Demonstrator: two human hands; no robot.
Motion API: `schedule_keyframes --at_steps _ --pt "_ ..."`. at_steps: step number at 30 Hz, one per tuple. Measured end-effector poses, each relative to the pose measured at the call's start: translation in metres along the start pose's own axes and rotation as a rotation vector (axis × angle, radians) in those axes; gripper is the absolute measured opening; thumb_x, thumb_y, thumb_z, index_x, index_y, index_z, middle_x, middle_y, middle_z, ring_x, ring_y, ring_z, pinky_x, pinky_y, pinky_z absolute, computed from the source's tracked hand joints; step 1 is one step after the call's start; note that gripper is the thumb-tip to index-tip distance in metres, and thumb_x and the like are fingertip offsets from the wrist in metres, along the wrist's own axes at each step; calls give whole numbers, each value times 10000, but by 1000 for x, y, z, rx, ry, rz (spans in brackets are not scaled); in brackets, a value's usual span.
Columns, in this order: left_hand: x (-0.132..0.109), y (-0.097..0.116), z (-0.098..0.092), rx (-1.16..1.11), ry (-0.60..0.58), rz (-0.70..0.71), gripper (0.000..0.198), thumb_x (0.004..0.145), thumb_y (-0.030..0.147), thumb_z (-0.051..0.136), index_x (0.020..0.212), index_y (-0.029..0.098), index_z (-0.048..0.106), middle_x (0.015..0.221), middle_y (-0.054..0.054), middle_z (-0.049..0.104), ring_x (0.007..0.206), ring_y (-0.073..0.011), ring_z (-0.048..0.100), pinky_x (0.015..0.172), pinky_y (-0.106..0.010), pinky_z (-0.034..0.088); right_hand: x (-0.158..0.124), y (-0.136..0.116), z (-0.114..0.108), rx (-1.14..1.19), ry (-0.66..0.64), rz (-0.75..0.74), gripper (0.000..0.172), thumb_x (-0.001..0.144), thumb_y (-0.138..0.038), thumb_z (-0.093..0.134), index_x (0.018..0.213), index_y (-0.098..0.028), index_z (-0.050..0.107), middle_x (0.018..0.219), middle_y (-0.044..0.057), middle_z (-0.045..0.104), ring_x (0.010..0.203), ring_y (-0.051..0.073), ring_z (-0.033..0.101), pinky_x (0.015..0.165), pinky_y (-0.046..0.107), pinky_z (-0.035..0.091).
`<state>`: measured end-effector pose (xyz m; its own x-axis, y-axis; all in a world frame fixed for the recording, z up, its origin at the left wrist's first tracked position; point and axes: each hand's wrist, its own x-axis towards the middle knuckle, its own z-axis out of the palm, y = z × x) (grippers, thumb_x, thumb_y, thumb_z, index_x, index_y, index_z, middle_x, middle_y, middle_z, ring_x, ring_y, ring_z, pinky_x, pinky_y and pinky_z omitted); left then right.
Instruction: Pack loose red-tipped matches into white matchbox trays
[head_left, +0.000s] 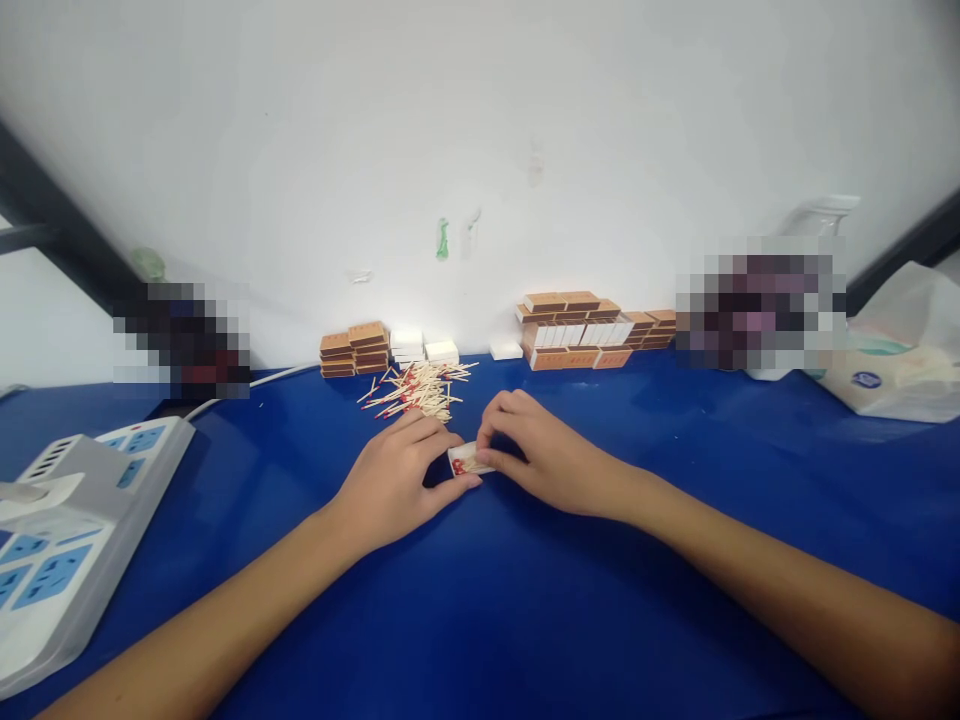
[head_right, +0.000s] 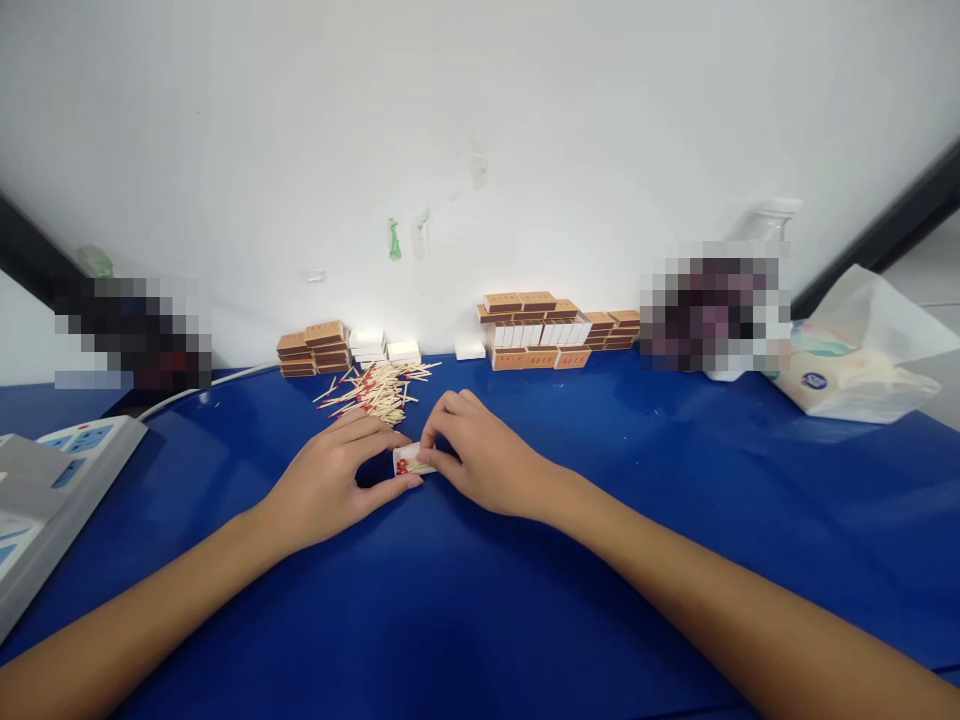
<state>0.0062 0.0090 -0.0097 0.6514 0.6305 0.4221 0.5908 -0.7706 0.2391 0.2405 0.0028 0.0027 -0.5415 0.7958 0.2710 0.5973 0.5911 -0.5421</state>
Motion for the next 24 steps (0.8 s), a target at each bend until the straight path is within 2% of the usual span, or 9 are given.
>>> schedule_keyframes --at_steps 11,18,24 --pt "-1 1 -1 -17 -4 15 296 943 443 723 1108 198 719 1024 -71 708 988 -253 639 875 -409 539 0 2 2 19 -18 58 102 992 -240 648 904 -199 676 981 44 631 959 199 578 848 346 457" --pt "-1 0 0 -23 -8 10 301 945 444 722 1117 196 726 970 -56 702 956 -240 640 858 -403 545 3 0 4 119 51 90 117 978 -285 683 895 -214 725 1010 35 633 949 184 587 845 335 456" --pt "0 0 0 -29 -8 15 298 949 438 717 1118 192 723 1003 -62 707 974 -243 642 871 -412 547 3 1 3 78 20 83 88 953 -210 686 878 -206 731 976 40 666 936 189 608 835 336 465"
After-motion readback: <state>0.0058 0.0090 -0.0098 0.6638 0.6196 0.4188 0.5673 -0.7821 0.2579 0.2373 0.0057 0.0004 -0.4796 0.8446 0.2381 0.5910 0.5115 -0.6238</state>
